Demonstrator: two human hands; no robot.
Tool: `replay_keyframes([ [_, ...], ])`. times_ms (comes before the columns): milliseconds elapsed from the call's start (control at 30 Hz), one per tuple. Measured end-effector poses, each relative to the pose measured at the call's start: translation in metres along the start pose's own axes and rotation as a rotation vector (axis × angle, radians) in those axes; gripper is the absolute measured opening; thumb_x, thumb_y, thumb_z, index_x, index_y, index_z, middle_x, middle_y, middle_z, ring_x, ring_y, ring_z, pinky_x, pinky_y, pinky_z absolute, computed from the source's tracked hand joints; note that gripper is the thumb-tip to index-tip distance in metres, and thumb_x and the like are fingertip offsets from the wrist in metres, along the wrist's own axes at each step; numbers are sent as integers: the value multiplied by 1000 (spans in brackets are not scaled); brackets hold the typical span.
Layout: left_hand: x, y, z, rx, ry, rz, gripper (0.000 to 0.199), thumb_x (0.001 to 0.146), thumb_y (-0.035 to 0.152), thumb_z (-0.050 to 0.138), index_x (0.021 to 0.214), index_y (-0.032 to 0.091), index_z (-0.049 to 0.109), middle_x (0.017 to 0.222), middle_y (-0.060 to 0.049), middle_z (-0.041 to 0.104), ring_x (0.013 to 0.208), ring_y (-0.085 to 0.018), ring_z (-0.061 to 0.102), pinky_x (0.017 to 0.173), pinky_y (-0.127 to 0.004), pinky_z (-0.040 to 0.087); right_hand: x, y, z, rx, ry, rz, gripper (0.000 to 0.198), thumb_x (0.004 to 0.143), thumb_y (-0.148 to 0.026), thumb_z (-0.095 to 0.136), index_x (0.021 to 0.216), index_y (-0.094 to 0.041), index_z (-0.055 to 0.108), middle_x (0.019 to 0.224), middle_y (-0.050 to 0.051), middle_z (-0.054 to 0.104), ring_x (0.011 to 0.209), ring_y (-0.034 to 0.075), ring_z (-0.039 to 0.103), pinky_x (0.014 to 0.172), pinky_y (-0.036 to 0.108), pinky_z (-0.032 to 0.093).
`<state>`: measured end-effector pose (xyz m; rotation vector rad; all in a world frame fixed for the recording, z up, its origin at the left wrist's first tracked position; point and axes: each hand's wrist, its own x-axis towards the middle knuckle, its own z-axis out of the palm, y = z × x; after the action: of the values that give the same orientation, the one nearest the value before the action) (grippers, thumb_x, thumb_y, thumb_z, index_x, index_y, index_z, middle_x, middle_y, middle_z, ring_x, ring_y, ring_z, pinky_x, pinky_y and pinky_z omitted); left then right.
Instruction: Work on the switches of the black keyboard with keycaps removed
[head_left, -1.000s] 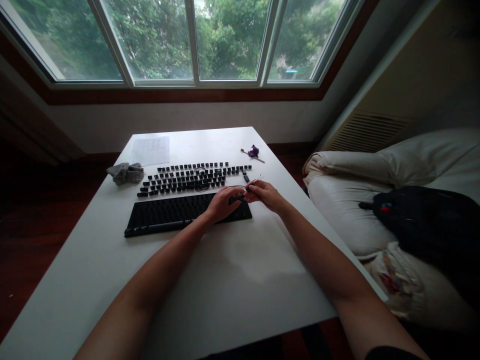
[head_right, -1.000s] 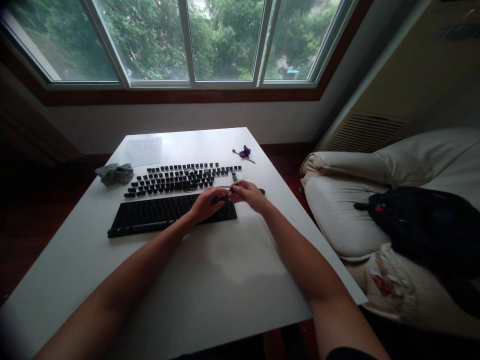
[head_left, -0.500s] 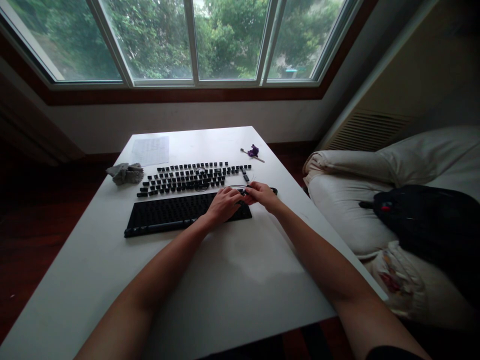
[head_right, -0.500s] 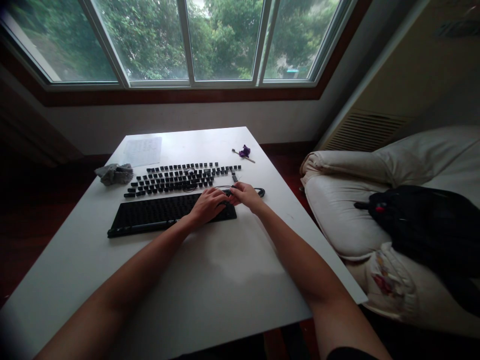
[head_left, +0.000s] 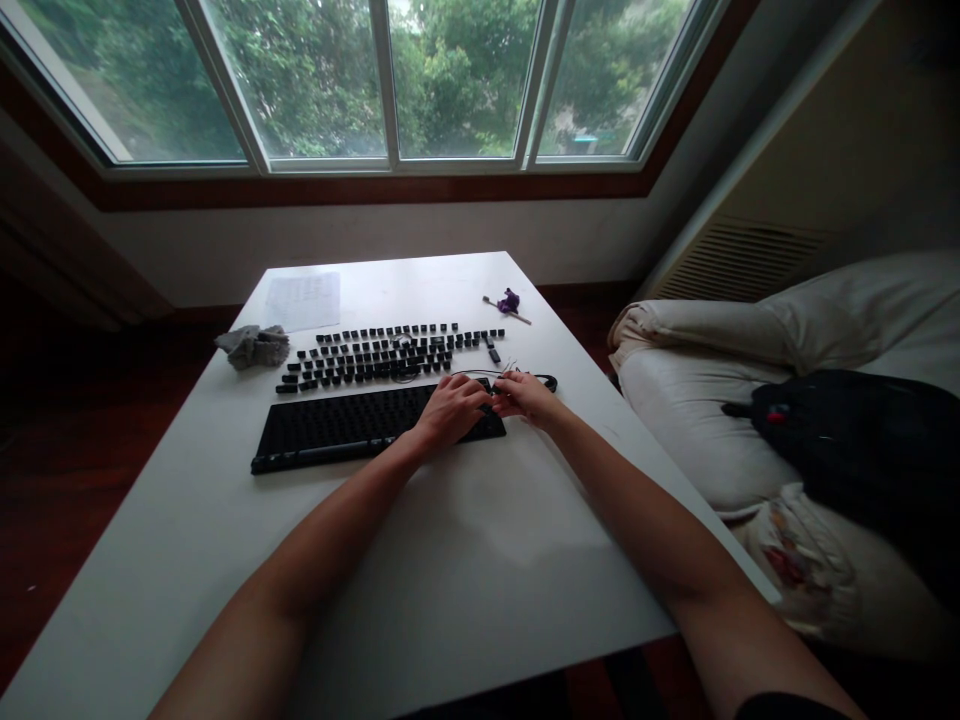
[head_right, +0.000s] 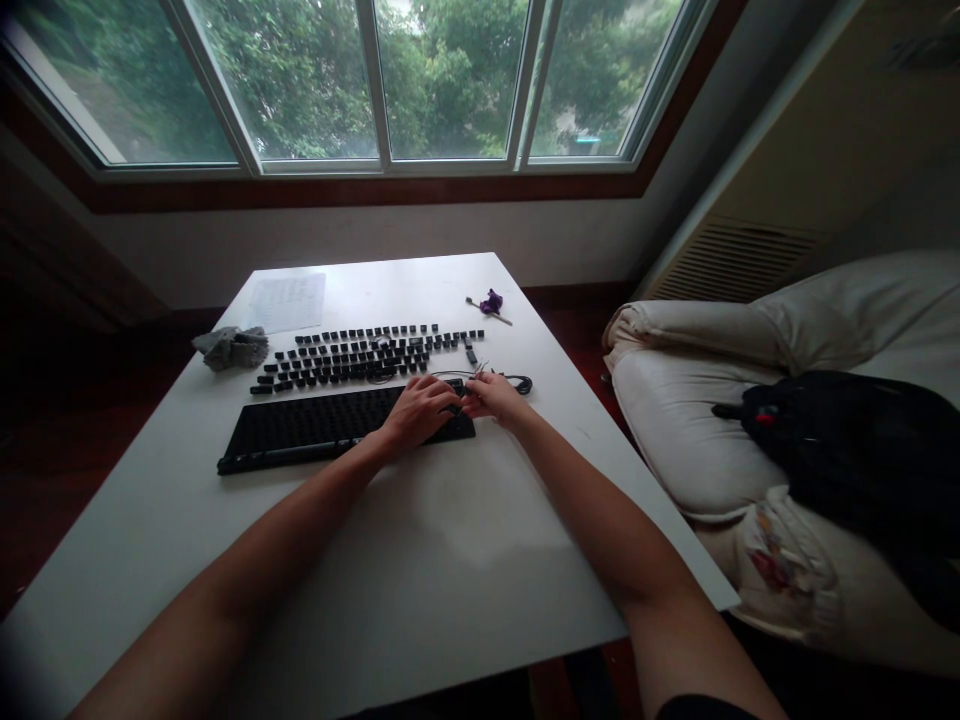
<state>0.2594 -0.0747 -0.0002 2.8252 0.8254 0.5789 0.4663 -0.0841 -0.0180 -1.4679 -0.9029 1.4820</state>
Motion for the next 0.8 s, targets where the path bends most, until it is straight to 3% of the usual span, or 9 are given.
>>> replay_keyframes([
  [100,1,-4,-2,-31,52,-43,21,92,26,62,112,28,68,116,-5,68,114,-25,53,101,-41,38,1,1,-1,3,16,-4,14,91,-26,67,90,-18,56,67,6,73,51,16,69,45,24,59],
  [333,14,-34,-4,-14,187,-369,16,89,27,62,104,25,69,110,-5,69,107,-27,55,95,-41,41,7,9,-8,78,-35,-102,16,91,-27,67,90,-18,54,69,4,73,52,14,69,46,22,58],
  [633,53,-57,14,166,147,-439,14,83,23,65,97,25,69,109,-9,64,113,-32,46,92,-46,37,10,13,-19,93,-134,-134,22,89,-30,70,95,-19,52,71,4,73,55,16,69,48,24,58],
  [800,65,-60,21,217,134,-444,10,84,18,63,94,19,66,108,-13,62,111,-31,42,91,-47,33,8,13,-19,93,-148,-147,16,92,-26,63,98,-20,50,71,2,74,56,15,69,49,23,57],
])
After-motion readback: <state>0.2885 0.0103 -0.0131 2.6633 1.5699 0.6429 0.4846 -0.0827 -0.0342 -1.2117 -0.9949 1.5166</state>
